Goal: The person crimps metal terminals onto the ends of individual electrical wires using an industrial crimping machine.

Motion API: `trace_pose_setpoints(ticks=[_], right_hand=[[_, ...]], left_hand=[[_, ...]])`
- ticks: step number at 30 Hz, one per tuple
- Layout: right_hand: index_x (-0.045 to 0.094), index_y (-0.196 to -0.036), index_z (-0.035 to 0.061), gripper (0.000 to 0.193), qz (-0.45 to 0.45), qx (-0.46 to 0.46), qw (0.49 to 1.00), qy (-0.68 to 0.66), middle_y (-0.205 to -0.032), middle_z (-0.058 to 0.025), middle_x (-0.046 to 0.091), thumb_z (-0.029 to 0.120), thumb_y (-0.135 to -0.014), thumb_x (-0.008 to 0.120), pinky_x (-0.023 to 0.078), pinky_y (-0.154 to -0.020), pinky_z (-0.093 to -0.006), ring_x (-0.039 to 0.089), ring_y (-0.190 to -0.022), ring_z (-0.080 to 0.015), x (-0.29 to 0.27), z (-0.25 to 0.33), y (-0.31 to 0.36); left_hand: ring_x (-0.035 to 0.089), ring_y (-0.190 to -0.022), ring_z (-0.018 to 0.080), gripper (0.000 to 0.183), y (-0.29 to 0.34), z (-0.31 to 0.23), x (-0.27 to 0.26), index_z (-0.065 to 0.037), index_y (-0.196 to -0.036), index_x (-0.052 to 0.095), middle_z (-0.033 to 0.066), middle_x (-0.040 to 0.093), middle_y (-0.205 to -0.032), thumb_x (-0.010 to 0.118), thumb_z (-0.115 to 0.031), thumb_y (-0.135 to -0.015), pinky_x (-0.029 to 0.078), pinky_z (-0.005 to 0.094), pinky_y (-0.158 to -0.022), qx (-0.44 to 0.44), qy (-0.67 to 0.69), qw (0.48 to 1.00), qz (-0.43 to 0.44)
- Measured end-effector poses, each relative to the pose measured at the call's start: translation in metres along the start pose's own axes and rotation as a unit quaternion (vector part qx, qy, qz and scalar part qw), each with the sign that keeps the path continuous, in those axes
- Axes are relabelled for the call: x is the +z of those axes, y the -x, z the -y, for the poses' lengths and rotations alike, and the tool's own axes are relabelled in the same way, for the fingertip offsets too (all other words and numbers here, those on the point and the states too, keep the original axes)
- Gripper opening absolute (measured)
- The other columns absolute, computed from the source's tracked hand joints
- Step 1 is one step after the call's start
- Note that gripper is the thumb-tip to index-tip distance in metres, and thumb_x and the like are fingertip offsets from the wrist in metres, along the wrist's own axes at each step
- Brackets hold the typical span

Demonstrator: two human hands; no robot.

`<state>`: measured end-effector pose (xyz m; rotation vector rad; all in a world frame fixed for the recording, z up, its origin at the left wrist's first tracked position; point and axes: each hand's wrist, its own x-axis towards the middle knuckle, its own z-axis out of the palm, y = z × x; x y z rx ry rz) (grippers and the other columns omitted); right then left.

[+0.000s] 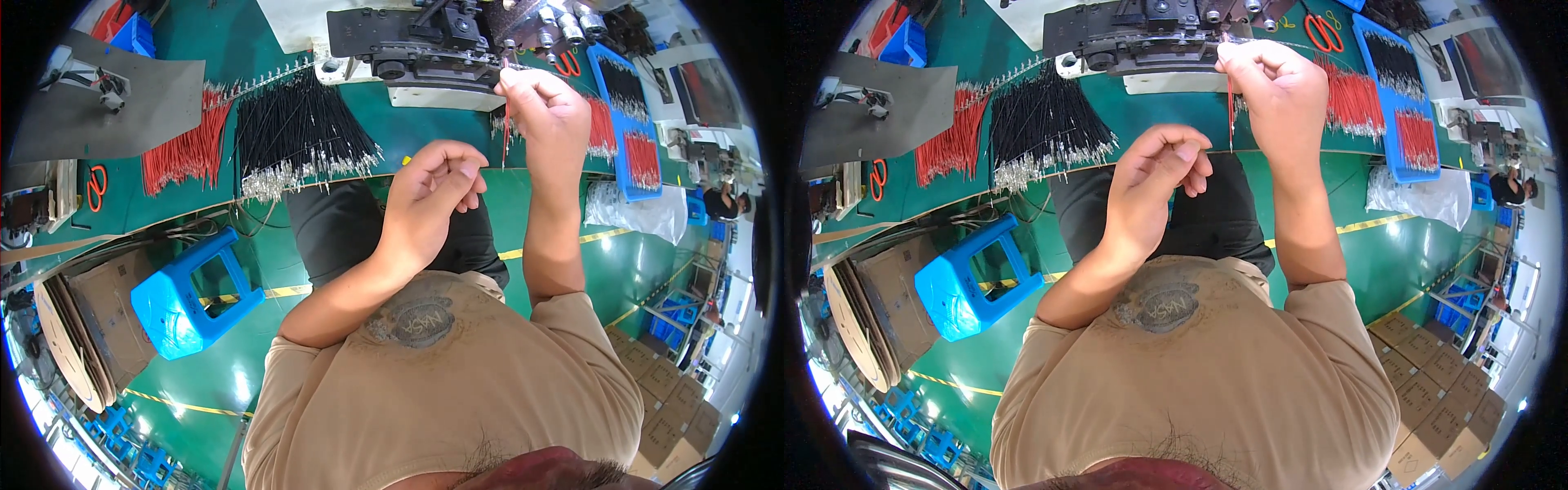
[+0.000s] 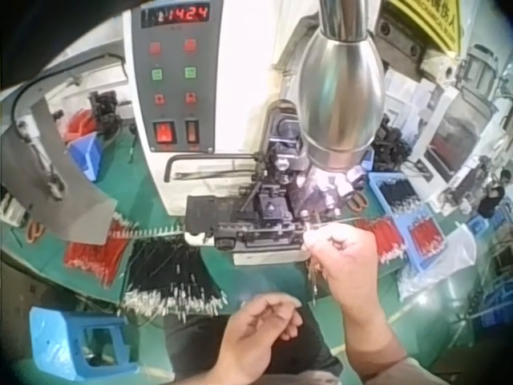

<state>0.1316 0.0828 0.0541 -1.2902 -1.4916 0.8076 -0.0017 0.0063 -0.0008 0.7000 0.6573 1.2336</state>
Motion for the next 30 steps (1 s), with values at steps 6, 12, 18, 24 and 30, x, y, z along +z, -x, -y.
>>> trace_pose_setpoints(ticks=[6,12,18,24,30], right_hand=[[0.065,-0.075,-0.0022,0.016,0.002,0.012,1.000,0.015,-0.068,0.0005,0.061,0.011,-0.083,0.063,0.036,-0.053,-0.0177,0.049,-0.060,-0.0021,-0.001,0.000,-0.001],[0.065,-0.075,-0.0021,0.016,-0.003,0.005,1.000,0.009,-0.067,0.0011,0.061,0.012,-0.083,0.063,0.036,-0.053,-0.0176,0.048,-0.060,-0.0021,0.000,0.000,0.000],[0.067,-0.081,-0.0004,0.014,0.007,0.023,1.000,-0.021,-0.066,0.0023,0.059,0.013,-0.084,0.063,0.032,-0.049,-0.0174,0.044,-0.056,-0.0007,-0.004,-0.002,0.010],[0.067,-0.083,-0.0006,0.016,0.060,0.021,0.997,-0.048,-0.067,0.0025,0.059,0.015,-0.086,0.065,0.031,-0.049,-0.0170,0.043,-0.056,-0.0006,-0.009,0.003,0.032],[0.067,-0.082,-0.0009,0.013,0.103,-0.039,0.991,-0.077,-0.065,0.0005,0.060,0.011,-0.087,0.063,0.036,-0.048,-0.0191,0.048,-0.058,-0.0022,-0.019,0.002,0.047]], left_hand=[[0.051,-0.067,0.0072,0.014,-0.001,-0.001,0.001,-0.001,-0.099,0.058,0.0027,0.057,-0.079,0.051,-0.012,-0.093,0.040,0.0208,-0.061,-0.004,-0.001,1.000,0.002],[0.051,-0.067,0.0068,0.014,0.000,0.000,0.005,-0.001,-0.099,0.058,0.0023,0.057,-0.078,0.051,-0.012,-0.093,0.041,0.0208,-0.061,-0.008,0.003,1.000,0.006],[0.052,-0.068,0.0085,0.016,0.003,-0.001,0.003,-0.001,-0.100,0.058,0.0038,0.058,-0.079,0.051,-0.014,-0.093,0.041,0.0220,-0.062,0.004,-0.018,1.000,0.003],[0.054,-0.068,0.0098,0.022,-0.005,-0.015,0.001,0.001,-0.103,0.060,0.0047,0.059,-0.082,0.052,-0.017,-0.094,0.043,0.0221,-0.062,0.058,-0.055,0.996,-0.040],[0.053,-0.068,0.0059,0.016,-0.021,-0.025,0.014,0.001,-0.099,0.063,0.0028,0.060,-0.086,0.060,-0.012,-0.090,0.043,0.0188,-0.062,0.090,-0.104,0.991,0.004]])
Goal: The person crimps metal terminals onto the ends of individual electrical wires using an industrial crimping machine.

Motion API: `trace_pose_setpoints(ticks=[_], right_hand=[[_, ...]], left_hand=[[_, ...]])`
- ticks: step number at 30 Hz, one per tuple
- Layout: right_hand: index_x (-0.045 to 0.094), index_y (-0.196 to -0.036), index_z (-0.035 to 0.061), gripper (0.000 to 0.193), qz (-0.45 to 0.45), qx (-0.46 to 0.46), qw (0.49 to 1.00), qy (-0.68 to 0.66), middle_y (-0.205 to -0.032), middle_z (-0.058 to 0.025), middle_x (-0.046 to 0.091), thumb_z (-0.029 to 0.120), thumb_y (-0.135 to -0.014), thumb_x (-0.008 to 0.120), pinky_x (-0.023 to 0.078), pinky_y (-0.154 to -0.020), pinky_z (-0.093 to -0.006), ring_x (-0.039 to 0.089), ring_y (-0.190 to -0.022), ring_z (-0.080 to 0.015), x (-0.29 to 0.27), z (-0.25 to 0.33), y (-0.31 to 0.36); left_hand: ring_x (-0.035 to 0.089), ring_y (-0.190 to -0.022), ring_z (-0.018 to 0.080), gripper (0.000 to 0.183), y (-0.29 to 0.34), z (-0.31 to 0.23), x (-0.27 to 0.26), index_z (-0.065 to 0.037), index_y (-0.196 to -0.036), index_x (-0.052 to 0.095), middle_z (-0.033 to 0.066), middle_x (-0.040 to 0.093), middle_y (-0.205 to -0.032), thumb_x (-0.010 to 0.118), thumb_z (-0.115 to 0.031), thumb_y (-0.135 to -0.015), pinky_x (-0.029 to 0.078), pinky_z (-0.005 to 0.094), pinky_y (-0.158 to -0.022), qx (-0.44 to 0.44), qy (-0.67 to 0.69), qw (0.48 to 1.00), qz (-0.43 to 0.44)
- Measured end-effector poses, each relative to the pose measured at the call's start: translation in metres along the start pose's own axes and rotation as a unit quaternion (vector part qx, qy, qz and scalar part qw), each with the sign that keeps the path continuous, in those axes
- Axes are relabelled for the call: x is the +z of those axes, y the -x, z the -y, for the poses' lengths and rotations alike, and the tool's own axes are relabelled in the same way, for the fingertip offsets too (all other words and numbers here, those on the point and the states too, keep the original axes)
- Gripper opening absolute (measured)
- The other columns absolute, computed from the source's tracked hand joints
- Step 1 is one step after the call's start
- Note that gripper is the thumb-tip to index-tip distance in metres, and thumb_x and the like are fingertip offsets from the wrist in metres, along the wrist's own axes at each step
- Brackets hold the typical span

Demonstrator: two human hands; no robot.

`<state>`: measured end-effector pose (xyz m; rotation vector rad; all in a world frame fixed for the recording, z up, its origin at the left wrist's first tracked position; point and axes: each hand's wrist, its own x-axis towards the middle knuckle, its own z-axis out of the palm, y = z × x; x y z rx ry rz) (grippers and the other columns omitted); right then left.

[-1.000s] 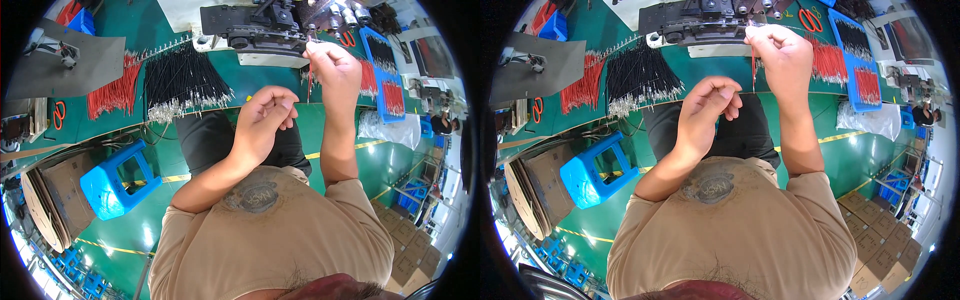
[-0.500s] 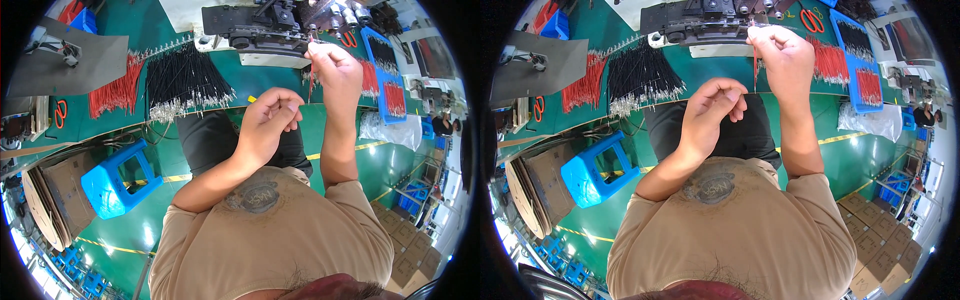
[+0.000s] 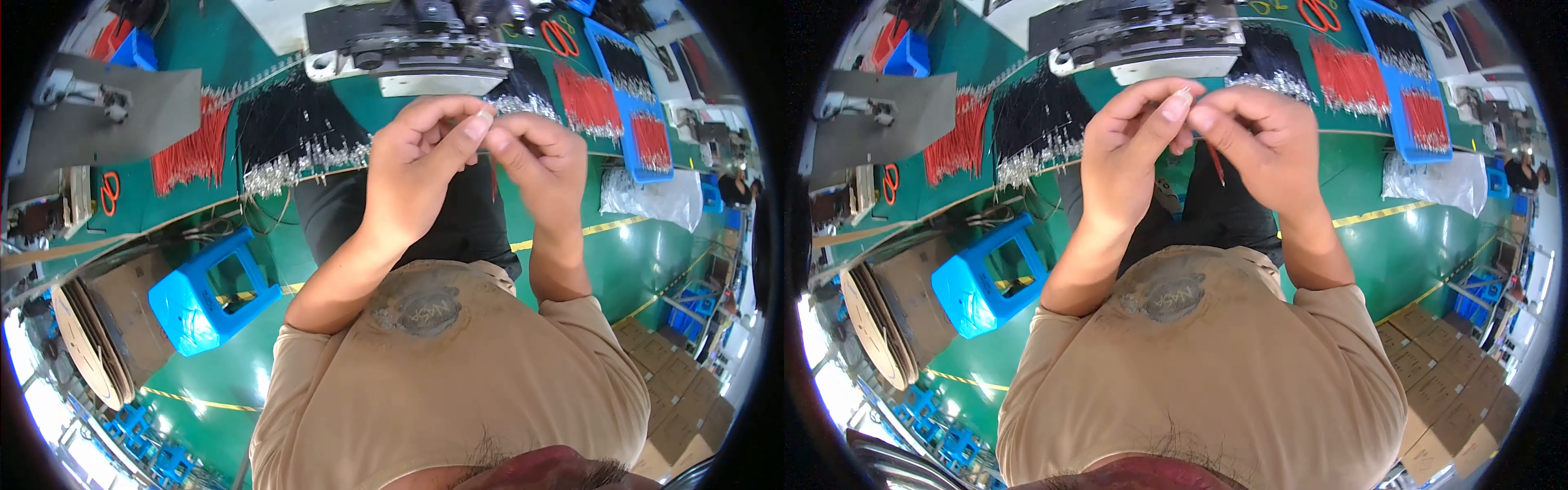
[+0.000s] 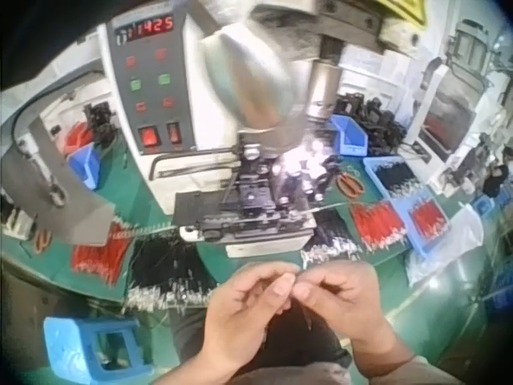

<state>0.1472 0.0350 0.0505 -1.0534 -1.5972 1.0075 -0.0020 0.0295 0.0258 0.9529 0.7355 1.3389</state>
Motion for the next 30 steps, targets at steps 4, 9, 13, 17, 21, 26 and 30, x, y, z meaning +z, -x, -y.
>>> trace_pose_setpoints(ticks=[4,9,13,17,21,26,30], right_hand=[[0.067,-0.079,0.0032,0.010,0.093,0.118,0.989,-0.014,-0.058,-0.0021,0.056,0.011,-0.085,0.063,0.038,-0.047,-0.0236,0.052,-0.054,-0.0067,-0.014,0.002,0.013],[0.062,-0.074,0.0042,0.011,0.097,-0.019,0.993,0.062,-0.057,-0.0036,0.053,0.010,-0.081,0.067,0.035,-0.044,-0.0280,0.051,-0.048,-0.0118,-0.033,-0.016,0.027],[0.062,-0.073,0.0052,0.013,0.094,-0.061,0.978,0.174,-0.058,-0.0052,0.054,0.014,-0.080,0.068,0.037,-0.046,-0.0304,0.052,-0.051,-0.0153,-0.071,-0.014,0.036],[0.066,-0.082,0.0026,0.008,-0.096,-0.025,0.945,0.313,-0.067,-0.0030,0.062,0.010,-0.082,0.066,0.044,-0.054,-0.0245,0.055,-0.062,-0.0079,-0.152,-0.017,0.034],[0.066,-0.082,0.0046,0.017,-0.179,0.074,0.855,0.481,-0.065,-0.0135,0.060,0.021,-0.081,0.065,0.045,-0.057,-0.0364,0.058,-0.059,-0.0284,-0.237,-0.040,0.014],[0.067,-0.084,0.0061,0.019,-0.157,0.076,0.790,0.588,-0.071,-0.0156,0.063,0.024,-0.078,0.065,0.047,-0.064,-0.0423,0.060,-0.070,-0.0349,-0.251,-0.069,0.004],[0.067,-0.082,0.0060,0.021,-0.122,0.052,0.832,0.539,-0.071,-0.0157,0.063,0.027,-0.077,0.066,0.048,-0.066,-0.0425,0.060,-0.071,-0.0359,-0.218,-0.059,-0.021]], left_hand=[[0.055,-0.075,0.0084,0.008,0.007,0.006,0.001,0.003,-0.089,0.062,0.0039,0.058,-0.085,0.061,-0.005,-0.087,0.046,0.0196,-0.066,0.001,-0.044,0.999,0.001],[0.051,-0.067,0.0075,0.007,0.014,0.021,0.010,0.003,-0.088,0.061,0.0049,0.057,-0.086,0.062,-0.005,-0.087,0.042,0.0199,-0.060,0.010,-0.089,0.996,-0.027],[0.052,-0.071,0.0075,0.017,0.020,0.031,0.027,0.001,-0.103,0.061,0.0032,0.057,-0.088,0.061,-0.005,-0.087,0.043,0.0197,-0.063,-0.049,-0.097,0.994,0.004],[0.052,-0.075,0.0072,0.022,0.025,0.034,0.035,0.002,-0.109,0.059,0.0032,0.058,-0.091,0.060,-0.006,-0.088,0.044,0.0200,-0.068,-0.089,-0.045,0.994,0.040],[0.053,-0.077,0.0073,0.020,0.028,0.041,0.035,0.003,-0.108,0.059,0.0039,0.059,-0.091,0.058,-0.005,-0.089,0.045,0.0204,-0.069,-0.116,-0.071,0.987,0.089],[0.053,-0.077,0.0071,0.017,0.034,0.040,0.036,0.003,-0.104,0.060,0.0039,0.059,-0.088,0.057,-0.003,-0.089,0.044,0.0200,-0.069,-0.133,-0.093,0.980,0.116],[0.053,-0.073,0.0065,0.014,0.037,0.039,0.029,0.002,-0.101,0.062,0.0033,0.059,-0.086,0.058,-0.002,-0.088,0.043,0.0197,-0.067,-0.121,-0.124,0.978,0.116]])
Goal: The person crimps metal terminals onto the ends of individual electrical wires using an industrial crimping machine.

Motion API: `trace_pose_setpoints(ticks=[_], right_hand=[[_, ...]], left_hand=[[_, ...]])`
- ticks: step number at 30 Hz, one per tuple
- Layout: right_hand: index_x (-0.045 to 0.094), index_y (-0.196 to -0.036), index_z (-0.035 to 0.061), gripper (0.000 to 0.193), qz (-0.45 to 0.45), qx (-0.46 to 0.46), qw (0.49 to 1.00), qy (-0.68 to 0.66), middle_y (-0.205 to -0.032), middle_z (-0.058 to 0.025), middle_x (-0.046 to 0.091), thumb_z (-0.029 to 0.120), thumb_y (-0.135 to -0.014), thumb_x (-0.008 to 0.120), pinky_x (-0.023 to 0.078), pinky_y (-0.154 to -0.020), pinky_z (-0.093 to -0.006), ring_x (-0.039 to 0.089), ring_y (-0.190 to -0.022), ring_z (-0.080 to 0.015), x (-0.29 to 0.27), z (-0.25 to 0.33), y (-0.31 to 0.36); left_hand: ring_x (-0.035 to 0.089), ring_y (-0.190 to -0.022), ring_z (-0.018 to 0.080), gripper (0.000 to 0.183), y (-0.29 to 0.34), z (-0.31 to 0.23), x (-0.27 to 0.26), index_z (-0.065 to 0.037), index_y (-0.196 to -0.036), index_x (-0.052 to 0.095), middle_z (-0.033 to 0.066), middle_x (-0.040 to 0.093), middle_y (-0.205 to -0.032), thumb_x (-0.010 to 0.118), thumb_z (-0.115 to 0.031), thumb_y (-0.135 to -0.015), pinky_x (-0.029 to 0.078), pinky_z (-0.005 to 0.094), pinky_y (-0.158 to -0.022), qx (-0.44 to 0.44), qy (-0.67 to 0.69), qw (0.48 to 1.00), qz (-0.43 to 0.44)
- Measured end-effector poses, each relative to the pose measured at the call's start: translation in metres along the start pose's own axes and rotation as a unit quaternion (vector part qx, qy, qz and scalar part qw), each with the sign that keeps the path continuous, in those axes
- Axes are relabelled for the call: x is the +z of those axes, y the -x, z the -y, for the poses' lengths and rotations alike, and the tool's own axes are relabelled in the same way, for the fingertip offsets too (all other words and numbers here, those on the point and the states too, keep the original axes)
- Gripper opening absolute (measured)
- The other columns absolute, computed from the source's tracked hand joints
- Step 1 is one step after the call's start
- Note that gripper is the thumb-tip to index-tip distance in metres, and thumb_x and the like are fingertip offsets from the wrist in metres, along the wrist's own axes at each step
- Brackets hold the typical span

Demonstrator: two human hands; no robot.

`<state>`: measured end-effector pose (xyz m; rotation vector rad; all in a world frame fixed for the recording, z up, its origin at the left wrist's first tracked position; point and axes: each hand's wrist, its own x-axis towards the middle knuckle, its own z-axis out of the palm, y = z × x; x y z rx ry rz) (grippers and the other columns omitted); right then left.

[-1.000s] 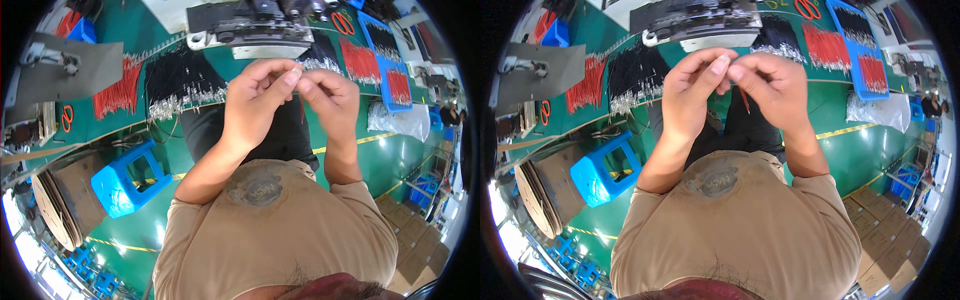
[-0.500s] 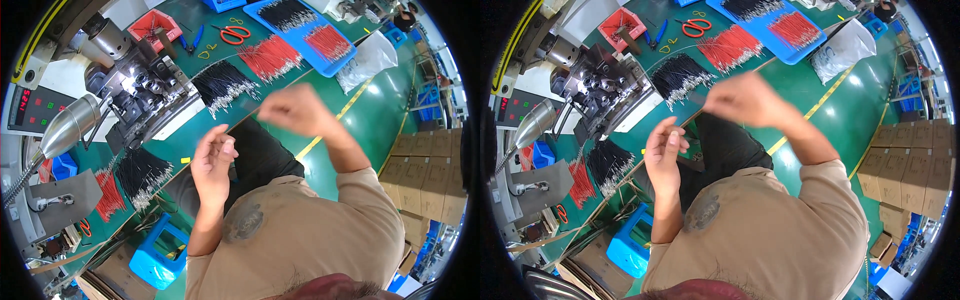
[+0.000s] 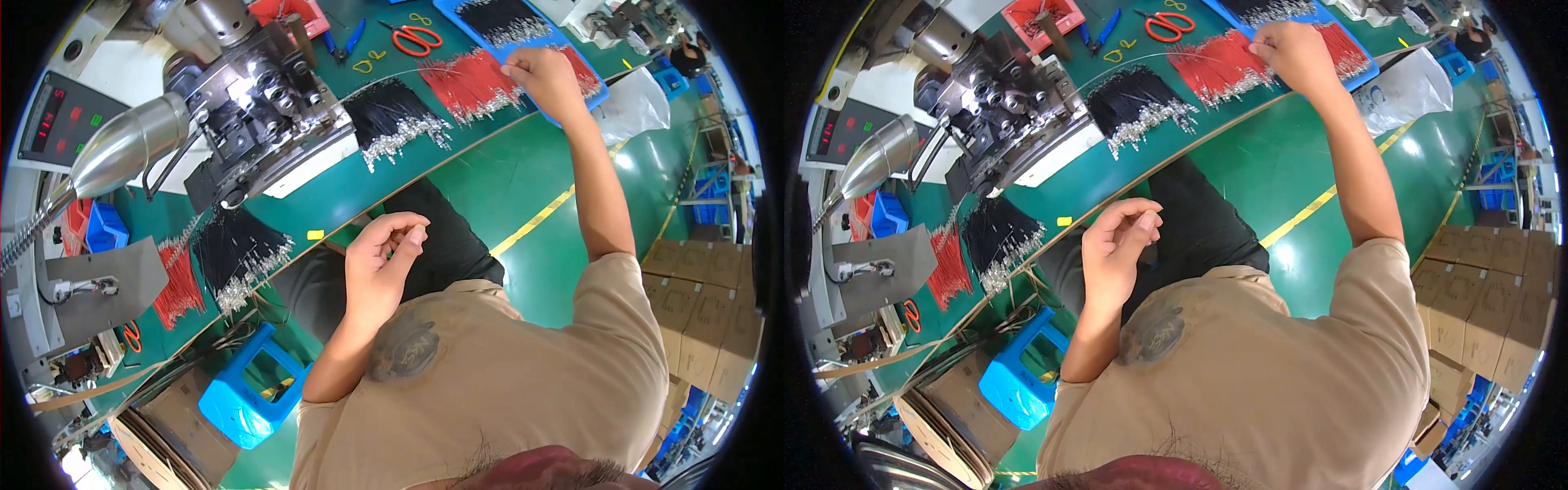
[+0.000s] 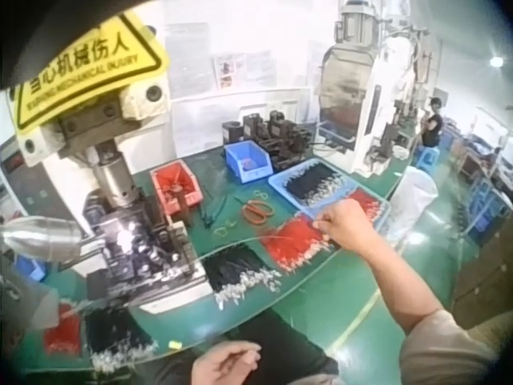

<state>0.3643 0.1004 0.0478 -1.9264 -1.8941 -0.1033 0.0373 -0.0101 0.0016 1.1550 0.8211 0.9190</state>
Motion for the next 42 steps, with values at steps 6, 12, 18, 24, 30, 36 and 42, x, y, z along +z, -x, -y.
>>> trace_pose_setpoints(ticks=[6,12,18,24,30,36,42], right_hand=[[0.065,-0.075,-0.0004,0.031,0.088,-0.088,0.992,0.033,-0.073,-0.0189,0.062,0.031,-0.076,0.069,0.044,-0.062,-0.0423,0.060,-0.068,-0.0326,0.038,-0.005,-0.030],[0.063,-0.085,-0.0012,0.029,0.157,-0.019,0.985,-0.061,-0.068,-0.0097,0.059,0.028,-0.084,0.064,0.042,-0.056,-0.0343,0.057,-0.065,-0.0187,0.041,-0.120,-0.039],[0.060,-0.083,0.0038,0.019,0.234,0.041,0.952,-0.190,-0.065,0.0047,0.047,0.021,-0.090,0.057,0.030,-0.051,-0.0215,0.040,-0.058,-0.0041,0.056,-0.110,-0.061],[0.059,-0.083,0.0052,0.020,0.123,0.045,0.965,-0.229,-0.068,0.0073,0.043,0.023,-0.092,0.055,0.027,-0.055,-0.0194,0.034,-0.062,-0.0026,0.050,-0.098,-0.065],[0.065,-0.105,0.0019,0.031,0.026,-0.026,0.988,-0.149,-0.093,-0.0030,0.065,0.028,-0.091,0.056,0.043,-0.078,-0.0221,0.056,-0.085,-0.0094,0.034,-0.104,-0.061],[0.064,-0.106,0.0028,0.030,-0.035,0.018,0.984,-0.176,-0.095,-0.0061,0.065,0.026,-0.090,0.057,0.046,-0.067,-0.0212,0.058,-0.077,-0.0089,0.009,-0.026,-0.022],[0.060,-0.069,0.0047,0.016,-0.069,0.117,0.943,-0.304,-0.055,0.0017,0.051,0.015,-0.082,0.062,0.033,-0.043,-0.0224,0.043,-0.046,-0.0061,-0.011,0.002,0.000]], left_hand=[[0.054,-0.073,0.0073,0.011,0.023,-0.001,-0.023,0.001,-0.097,0.063,0.0042,0.061,-0.086,0.059,-0.003,-0.087,0.045,0.0205,-0.066,0.033,-0.014,0.997,-0.074],[0.057,-0.078,0.0095,0.012,0.055,-0.035,-0.068,0.000,-0.096,0.064,0.0053,0.062,-0.087,0.062,-0.006,-0.086,0.046,0.0228,-0.068,0.077,-0.107,0.984,-0.122],[0.058,-0.069,0.0108,0.011,0.105,-0.060,-0.164,-0.001,-0.091,0.066,0.0063,0.065,-0.081,0.062,-0.008,-0.084,0.047,0.0248,-0.062,0.129,-0.242,0.871,-0.407],[0.063,-0.073,0.0328,0.026,0.128,-0.080,-0.317,-0.002,-0.091,0.065,0.0158,0.065,-0.078,0.065,-0.024,-0.076,0.050,0.0404,-0.067,0.003,-0.635,0.605,-0.481],[0.064,-0.080,0.0396,0.027,0.096,-0.074,-0.424,0.001,-0.074,0.067,0.0233,0.065,-0.084,0.059,-0.025,-0.072,0.052,0.0453,-0.071,-0.193,-0.825,0.488,-0.210],[0.065,-0.074,0.0291,0.008,0.095,-0.098,-0.450,-0.011,-0.063,0.065,0.0131,0.066,-0.077,0.063,-0.019,-0.063,0.051,0.0412,-0.060,-0.138,-0.935,0.296,0.140],[0.054,-0.045,0.0110,0.005,0.096,-0.110,-0.448,-0.007,-0.072,0.057,0.0020,0.056,-0.057,0.060,-0.010,-0.071,0.040,0.0219,-0.037,-0.338,-0.416,0.794,-0.288]])
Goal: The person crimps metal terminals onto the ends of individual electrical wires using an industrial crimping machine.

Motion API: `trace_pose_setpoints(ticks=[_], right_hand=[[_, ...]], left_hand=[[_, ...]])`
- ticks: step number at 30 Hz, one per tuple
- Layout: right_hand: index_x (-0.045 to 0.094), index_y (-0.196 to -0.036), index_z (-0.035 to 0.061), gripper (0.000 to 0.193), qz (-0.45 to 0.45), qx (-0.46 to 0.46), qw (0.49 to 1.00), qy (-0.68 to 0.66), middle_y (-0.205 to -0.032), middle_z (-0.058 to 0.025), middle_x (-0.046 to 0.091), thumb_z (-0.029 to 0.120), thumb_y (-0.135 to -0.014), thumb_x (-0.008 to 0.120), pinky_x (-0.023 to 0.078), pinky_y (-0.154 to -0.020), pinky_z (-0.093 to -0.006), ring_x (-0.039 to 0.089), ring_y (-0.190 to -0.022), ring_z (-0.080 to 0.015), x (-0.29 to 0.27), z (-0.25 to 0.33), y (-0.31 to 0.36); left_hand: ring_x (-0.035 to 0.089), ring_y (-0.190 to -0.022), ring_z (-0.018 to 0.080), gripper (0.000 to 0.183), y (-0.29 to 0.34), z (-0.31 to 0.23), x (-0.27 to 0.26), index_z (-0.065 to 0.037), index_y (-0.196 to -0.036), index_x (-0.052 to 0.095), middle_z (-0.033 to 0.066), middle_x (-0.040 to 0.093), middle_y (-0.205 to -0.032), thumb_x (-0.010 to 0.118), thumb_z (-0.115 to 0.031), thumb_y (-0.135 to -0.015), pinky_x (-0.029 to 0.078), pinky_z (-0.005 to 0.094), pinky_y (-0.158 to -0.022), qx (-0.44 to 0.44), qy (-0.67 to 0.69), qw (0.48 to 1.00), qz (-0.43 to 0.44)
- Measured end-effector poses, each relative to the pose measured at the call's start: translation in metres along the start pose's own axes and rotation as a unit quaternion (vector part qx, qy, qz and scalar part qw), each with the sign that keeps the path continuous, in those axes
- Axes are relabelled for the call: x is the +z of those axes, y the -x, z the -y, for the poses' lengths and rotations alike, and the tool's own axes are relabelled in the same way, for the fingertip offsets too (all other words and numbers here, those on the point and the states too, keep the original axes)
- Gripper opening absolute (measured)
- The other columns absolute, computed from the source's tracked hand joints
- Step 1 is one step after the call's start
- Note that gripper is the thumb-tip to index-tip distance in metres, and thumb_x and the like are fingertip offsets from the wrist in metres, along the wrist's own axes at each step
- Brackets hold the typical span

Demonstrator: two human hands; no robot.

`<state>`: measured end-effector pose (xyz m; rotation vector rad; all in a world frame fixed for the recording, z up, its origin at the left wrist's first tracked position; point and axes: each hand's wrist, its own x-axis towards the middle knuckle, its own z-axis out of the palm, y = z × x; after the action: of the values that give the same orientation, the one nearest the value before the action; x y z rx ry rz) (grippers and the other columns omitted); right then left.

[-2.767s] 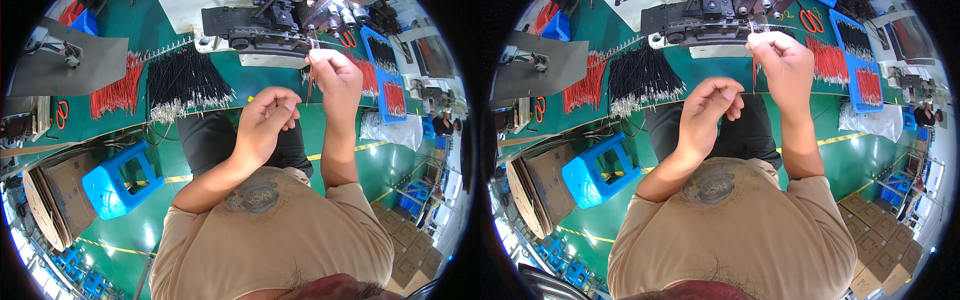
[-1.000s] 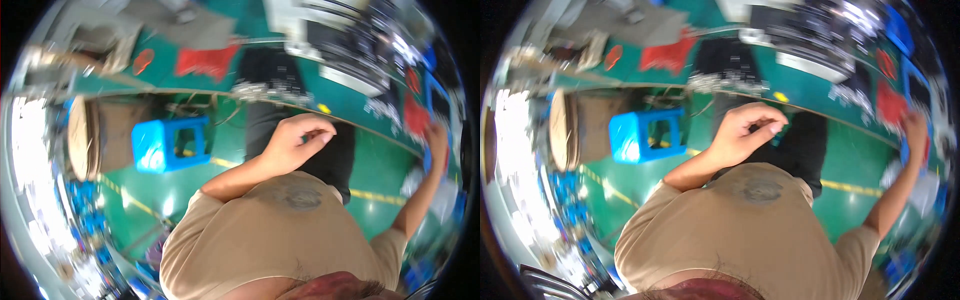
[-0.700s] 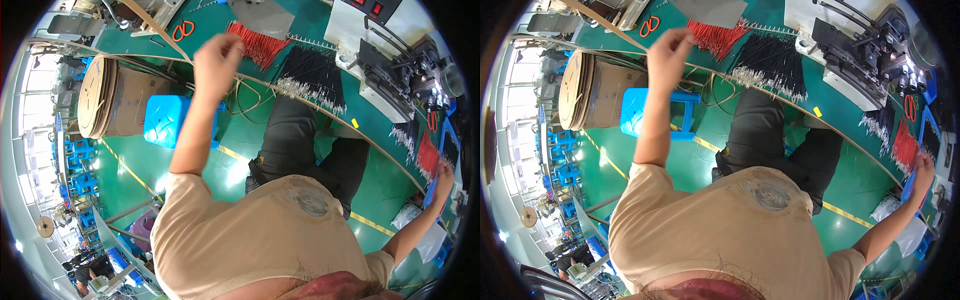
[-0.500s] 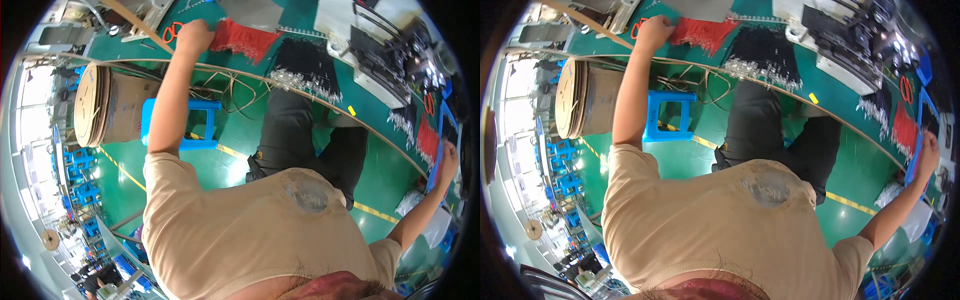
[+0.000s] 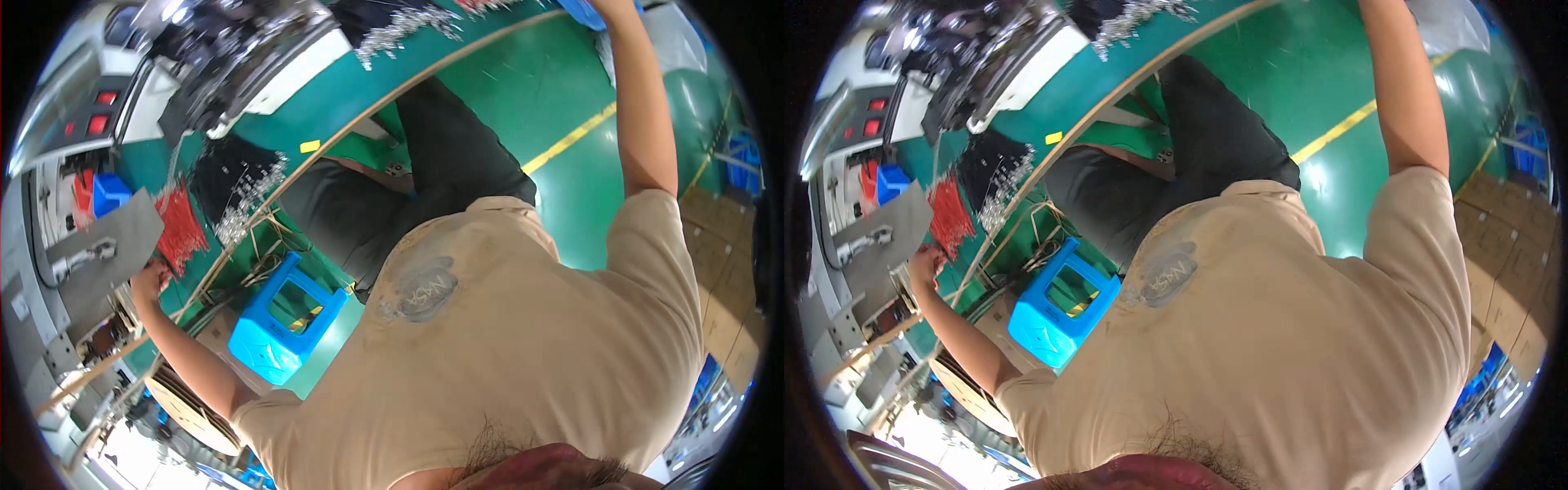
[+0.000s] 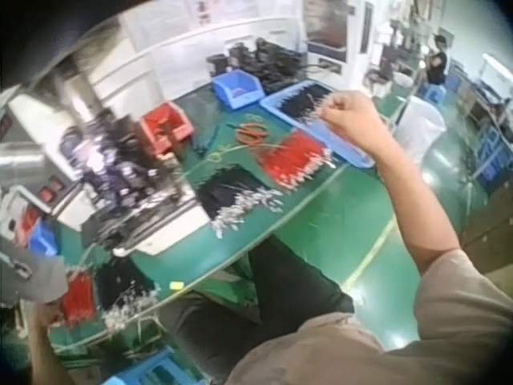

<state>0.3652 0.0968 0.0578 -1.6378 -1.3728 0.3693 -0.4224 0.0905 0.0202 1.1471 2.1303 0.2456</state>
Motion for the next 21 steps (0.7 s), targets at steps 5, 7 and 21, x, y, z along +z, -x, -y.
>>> trace_pose_setpoints(ticks=[5,7,21], right_hand=[[0.059,-0.074,0.0030,0.013,0.018,-0.001,0.994,-0.108,-0.059,0.0001,0.054,0.013,-0.082,0.060,0.033,-0.044,-0.0210,0.044,-0.047,-0.0060,-0.008,-0.005,0.017],[0.059,-0.077,0.0017,0.010,0.048,0.004,0.983,-0.179,-0.062,-0.0015,0.056,0.010,-0.083,0.058,0.032,-0.043,-0.0196,0.043,-0.047,-0.0056,-0.011,-0.001,0.025],[0.060,-0.095,0.0023,0.020,0.128,0.080,0.937,-0.315,-0.084,-0.0074,0.063,0.020,-0.089,0.055,0.037,-0.053,-0.0174,0.048,-0.056,-0.0068,-0.032,-0.027,0.063]], left_hand=[[0.058,-0.051,0.0102,0.006,0.000,0.003,-0.005,-0.006,-0.085,0.058,0.0011,0.060,-0.065,0.060,-0.011,-0.081,0.043,0.0197,-0.040,-0.014,0.037,0.999,0.005],[0.059,-0.055,0.0096,0.005,0.007,-0.001,-0.004,-0.007,-0.085,0.058,0.0003,0.060,-0.067,0.059,-0.011,-0.083,0.044,0.0191,-0.041,-0.004,0.064,0.998,0.009],[0.053,-0.059,0.0073,0.013,0.053,-0.001,-0.012,-0.001,-0.089,0.060,0.0016,0.058,-0.072,0.063,-0.012,-0.083,0.039,0.0192,-0.048,0.058,0.144,0.984,-0.092]])
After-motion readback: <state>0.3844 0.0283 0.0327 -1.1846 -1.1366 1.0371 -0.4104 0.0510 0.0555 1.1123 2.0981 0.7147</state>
